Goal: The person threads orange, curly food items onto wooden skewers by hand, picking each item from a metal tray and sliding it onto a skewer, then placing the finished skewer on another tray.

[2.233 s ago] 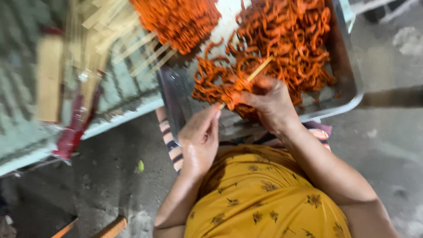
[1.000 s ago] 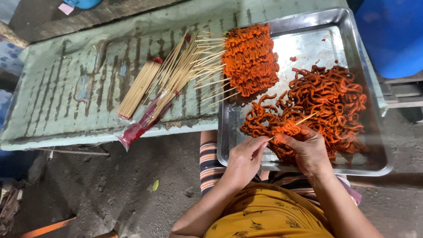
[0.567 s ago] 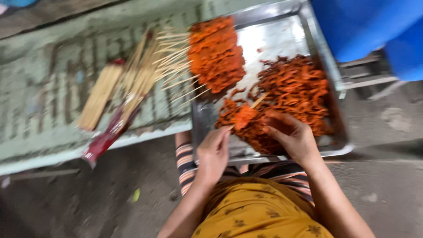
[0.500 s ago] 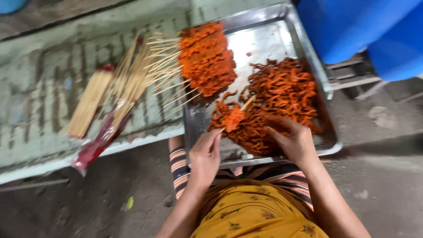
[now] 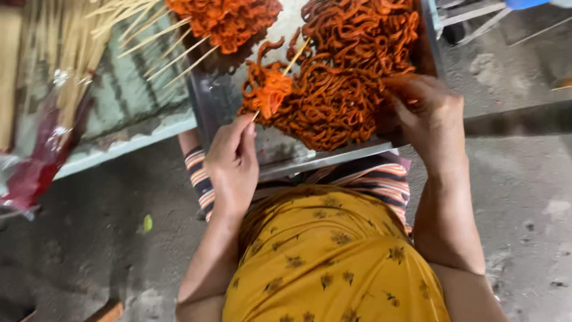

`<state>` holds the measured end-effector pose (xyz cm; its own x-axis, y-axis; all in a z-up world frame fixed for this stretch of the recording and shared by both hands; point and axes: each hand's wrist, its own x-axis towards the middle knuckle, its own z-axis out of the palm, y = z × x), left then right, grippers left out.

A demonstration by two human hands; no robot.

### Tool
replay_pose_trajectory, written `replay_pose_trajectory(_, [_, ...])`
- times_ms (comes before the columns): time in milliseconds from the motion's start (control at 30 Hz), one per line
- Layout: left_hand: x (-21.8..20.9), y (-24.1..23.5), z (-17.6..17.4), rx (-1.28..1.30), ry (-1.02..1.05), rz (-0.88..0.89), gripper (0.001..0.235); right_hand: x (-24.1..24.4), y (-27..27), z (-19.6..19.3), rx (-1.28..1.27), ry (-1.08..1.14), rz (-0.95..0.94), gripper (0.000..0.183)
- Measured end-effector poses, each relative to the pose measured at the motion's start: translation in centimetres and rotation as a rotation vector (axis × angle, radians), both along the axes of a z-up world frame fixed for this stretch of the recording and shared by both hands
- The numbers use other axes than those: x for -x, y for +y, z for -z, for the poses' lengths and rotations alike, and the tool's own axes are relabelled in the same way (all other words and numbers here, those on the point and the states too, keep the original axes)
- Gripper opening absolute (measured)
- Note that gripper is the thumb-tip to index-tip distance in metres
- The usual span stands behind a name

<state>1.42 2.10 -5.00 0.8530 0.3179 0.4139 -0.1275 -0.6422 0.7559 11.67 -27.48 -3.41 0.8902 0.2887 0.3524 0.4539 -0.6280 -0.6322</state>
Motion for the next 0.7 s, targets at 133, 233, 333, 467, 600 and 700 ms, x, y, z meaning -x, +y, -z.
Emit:
replay_pose_trajectory(133, [-1.0, 0.0, -0.5, -0.001, -0.076, 0.004, 0.013, -0.4, 1.4, -1.4, -0.034, 0.039, -0.039, 0.023])
replay_pose_trajectory(233, [-0.3, 0.1, -0.4, -0.008, -0.074, 0.000, 0.013, -0.9, 3.1, -1.2, 0.022, -0.111, -0.081, 0.025])
replay_pose_trajectory(333, [-0.6, 0.1, -0.5, -0.009, -0.073, -0.007, 0.013, -2.6, 5.0, -1.0, 0.084, -0.170, -0.172, 0.029])
replay_pose_trajectory(467, [-0.7, 0.1, -0.2, -0.004, -0.101, 0.008, 0.015, -4.8, 7.9, 0.3, 0.166, -0.305, -0.335, 0.036])
replay_pose_trajectory(600, [-0.8, 0.5, 0.2, -0.083, -0.117, 0.023, 0.016, -4.7, 10.6, -0.6, 0.335, -0.348, -0.367, 0.033])
replay_pose_trajectory(700, [-0.7, 0.3, 0.1, -0.090, -0.112, 0.003, 0.017, -4.6, 10.3, -1.5, 0.297, -0.265, -0.380, 0.020])
